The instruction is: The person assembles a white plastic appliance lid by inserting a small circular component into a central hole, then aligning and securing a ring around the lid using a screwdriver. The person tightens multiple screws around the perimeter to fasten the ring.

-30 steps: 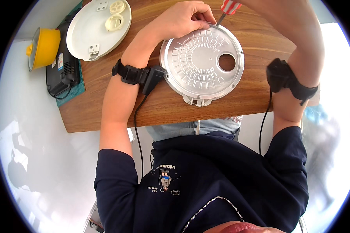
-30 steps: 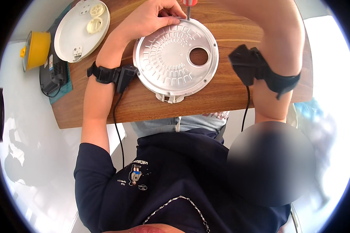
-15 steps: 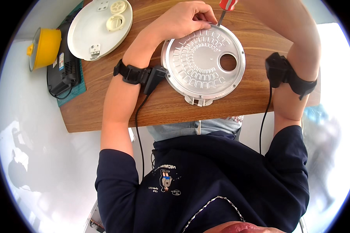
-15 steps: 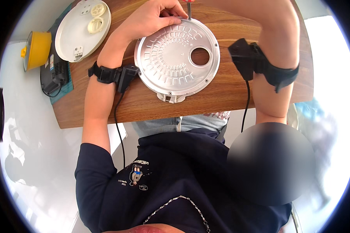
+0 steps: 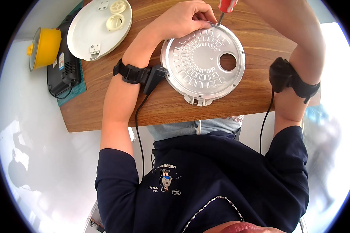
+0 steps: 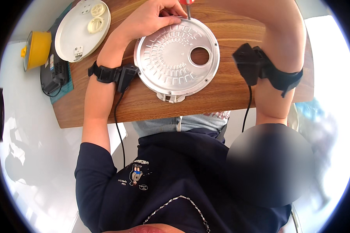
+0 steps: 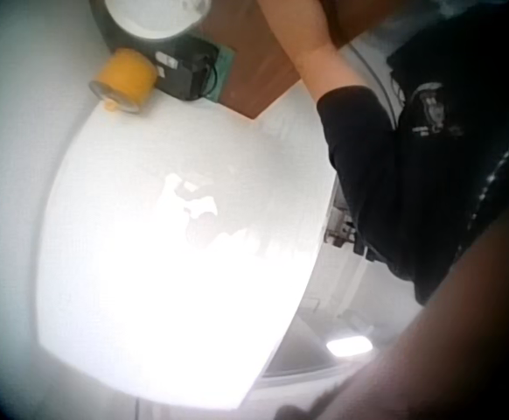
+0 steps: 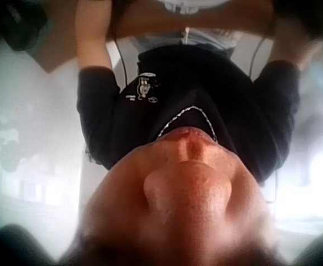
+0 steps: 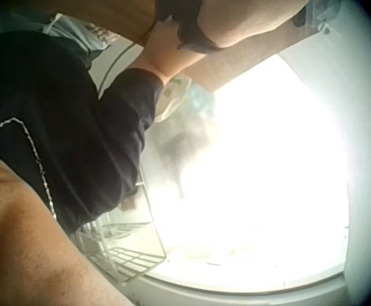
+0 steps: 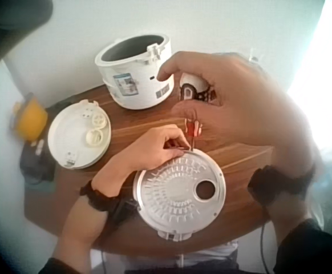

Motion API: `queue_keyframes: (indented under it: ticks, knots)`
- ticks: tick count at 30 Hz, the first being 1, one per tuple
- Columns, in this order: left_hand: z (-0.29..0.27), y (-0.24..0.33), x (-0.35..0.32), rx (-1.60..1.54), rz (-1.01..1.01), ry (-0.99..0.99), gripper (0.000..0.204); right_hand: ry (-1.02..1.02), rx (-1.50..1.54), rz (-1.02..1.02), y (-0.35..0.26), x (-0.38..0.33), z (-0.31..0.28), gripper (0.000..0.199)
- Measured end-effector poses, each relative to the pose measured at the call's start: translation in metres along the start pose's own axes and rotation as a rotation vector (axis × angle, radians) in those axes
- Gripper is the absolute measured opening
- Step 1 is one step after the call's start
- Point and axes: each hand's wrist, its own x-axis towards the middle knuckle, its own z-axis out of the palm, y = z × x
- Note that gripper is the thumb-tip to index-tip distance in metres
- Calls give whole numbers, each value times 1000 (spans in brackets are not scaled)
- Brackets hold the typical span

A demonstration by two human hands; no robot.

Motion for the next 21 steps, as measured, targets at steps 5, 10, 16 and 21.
queue_keyframes:
  ticks: [5, 10, 16, 21]
  knots:
    - [2, 1, 8, 18, -17, -24, 14, -35, -118, 102, 3, -4, -18, 37]
    - [1, -3, -3, -26, -56, 9, 14, -160, 230, 331, -40, 4, -27, 35]
    - [5, -2, 9, -85, -60, -23, 14, 4, 3, -236, 18, -10, -11, 36]
    - [2, -5, -2, -81, -54, 8, 15, -112, 105, 50, -11, 0, -11, 36]
